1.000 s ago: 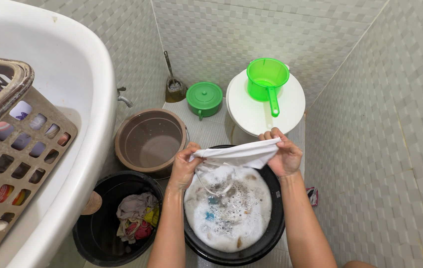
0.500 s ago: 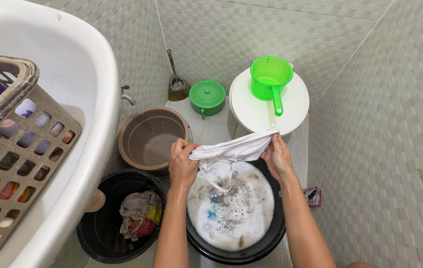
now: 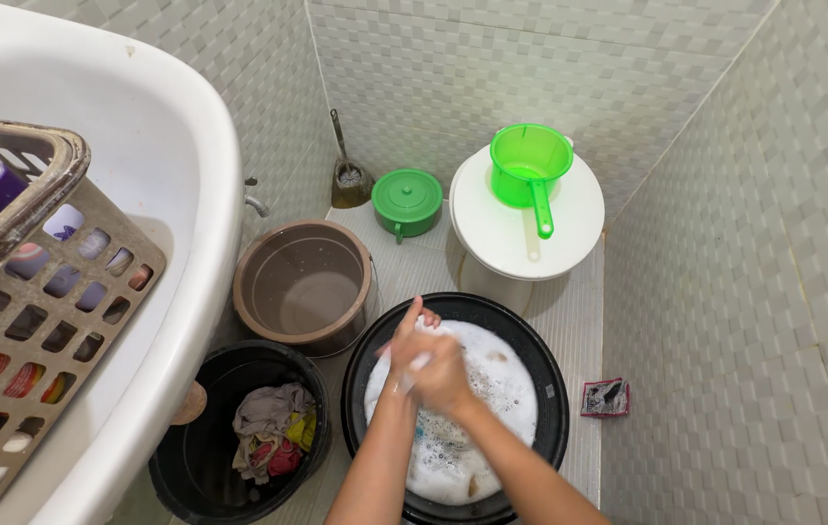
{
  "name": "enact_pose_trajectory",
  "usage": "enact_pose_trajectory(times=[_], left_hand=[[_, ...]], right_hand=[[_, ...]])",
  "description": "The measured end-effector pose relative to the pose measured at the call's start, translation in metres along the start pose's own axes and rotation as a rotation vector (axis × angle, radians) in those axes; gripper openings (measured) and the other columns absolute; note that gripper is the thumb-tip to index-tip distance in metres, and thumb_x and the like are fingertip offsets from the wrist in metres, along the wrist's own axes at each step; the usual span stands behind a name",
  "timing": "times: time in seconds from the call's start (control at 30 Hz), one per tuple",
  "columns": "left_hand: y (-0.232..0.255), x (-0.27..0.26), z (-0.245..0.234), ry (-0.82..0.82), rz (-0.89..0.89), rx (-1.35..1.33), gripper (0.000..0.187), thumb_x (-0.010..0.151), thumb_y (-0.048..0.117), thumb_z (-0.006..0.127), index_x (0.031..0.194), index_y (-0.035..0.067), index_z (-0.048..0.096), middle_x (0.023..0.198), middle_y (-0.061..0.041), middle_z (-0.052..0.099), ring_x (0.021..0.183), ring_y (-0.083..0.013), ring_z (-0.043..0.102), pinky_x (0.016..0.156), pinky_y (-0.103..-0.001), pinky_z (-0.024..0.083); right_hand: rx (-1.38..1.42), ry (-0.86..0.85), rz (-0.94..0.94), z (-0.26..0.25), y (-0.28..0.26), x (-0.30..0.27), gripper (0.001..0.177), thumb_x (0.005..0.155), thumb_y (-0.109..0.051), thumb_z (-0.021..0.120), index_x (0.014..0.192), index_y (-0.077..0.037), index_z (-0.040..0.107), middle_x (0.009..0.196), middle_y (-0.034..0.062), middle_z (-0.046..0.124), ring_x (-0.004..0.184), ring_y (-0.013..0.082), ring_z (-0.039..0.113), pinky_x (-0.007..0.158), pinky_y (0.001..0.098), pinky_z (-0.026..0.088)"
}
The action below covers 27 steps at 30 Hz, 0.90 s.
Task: The person hand-washes a white cloth in a black basin filled with soapy water. They scrub and rinse the cloth repeatedly, then briefly pick up a small packet from the floor before resuming washing.
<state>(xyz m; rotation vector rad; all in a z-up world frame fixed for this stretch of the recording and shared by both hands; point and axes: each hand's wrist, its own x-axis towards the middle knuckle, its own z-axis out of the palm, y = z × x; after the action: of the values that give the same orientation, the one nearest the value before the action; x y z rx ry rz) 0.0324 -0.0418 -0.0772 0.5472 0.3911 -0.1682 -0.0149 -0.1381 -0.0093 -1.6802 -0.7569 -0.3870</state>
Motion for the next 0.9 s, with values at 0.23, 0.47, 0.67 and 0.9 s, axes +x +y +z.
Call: enact_pose_trajectory(times=[0.23,0.47,0.67,0.9], left_hand=[[-0.029,0.030,-0.015,0.095,-0.027,-0.031,0.026,0.091,0.029,0.058,0.105,0.007,0.059,0.096,-0.011,0.065,0.085,-0.0212,0.067,0.075,-0.035,0.057],[-0.024,0.048,-0.041,0.073,-0.057,-0.051,0.021,0.094,0.030,0.061,0.092,0.009,0.061,0.085,-0.007,0.063,0.076,-0.0195,0.065,0.068,-0.033,0.055],[-0.053,0.070,-0.050,0.123,-0.109,-0.133,0.026,0.097,0.032,0.065,0.084,0.010,0.063,0.077,-0.004,0.061,0.067,-0.0178,0.061,0.062,-0.032,0.053],[-0.086,0.074,-0.067,0.280,-0.188,-0.018,0.020,0.099,0.031,0.059,0.095,0.012,0.067,0.085,-0.003,0.067,0.080,-0.0164,0.065,0.072,-0.030,0.055]], right_hand=[[-0.247,0.367,0.441,-0.001,-0.022,0.062,0.043,0.094,-0.020,0.071,0.057,0.001,0.061,0.049,0.0133,0.058,0.042,0.0212,0.053,0.047,0.0349,0.041],[-0.298,0.277,0.182,0.018,-0.007,0.032,0.040,0.093,-0.017,0.070,0.061,0.002,0.057,0.055,0.0171,0.053,0.047,0.0215,0.048,0.056,0.0370,0.044],[-0.196,0.374,0.341,0.013,0.032,0.010,0.035,0.092,-0.014,0.067,0.062,0.003,0.058,0.055,0.0181,0.056,0.047,0.0173,0.052,0.051,0.0352,0.043],[-0.200,0.509,0.598,0.013,0.073,-0.011,0.037,0.094,-0.016,0.069,0.063,0.003,0.063,0.051,0.0148,0.058,0.050,0.0150,0.045,0.048,0.0369,0.039]])
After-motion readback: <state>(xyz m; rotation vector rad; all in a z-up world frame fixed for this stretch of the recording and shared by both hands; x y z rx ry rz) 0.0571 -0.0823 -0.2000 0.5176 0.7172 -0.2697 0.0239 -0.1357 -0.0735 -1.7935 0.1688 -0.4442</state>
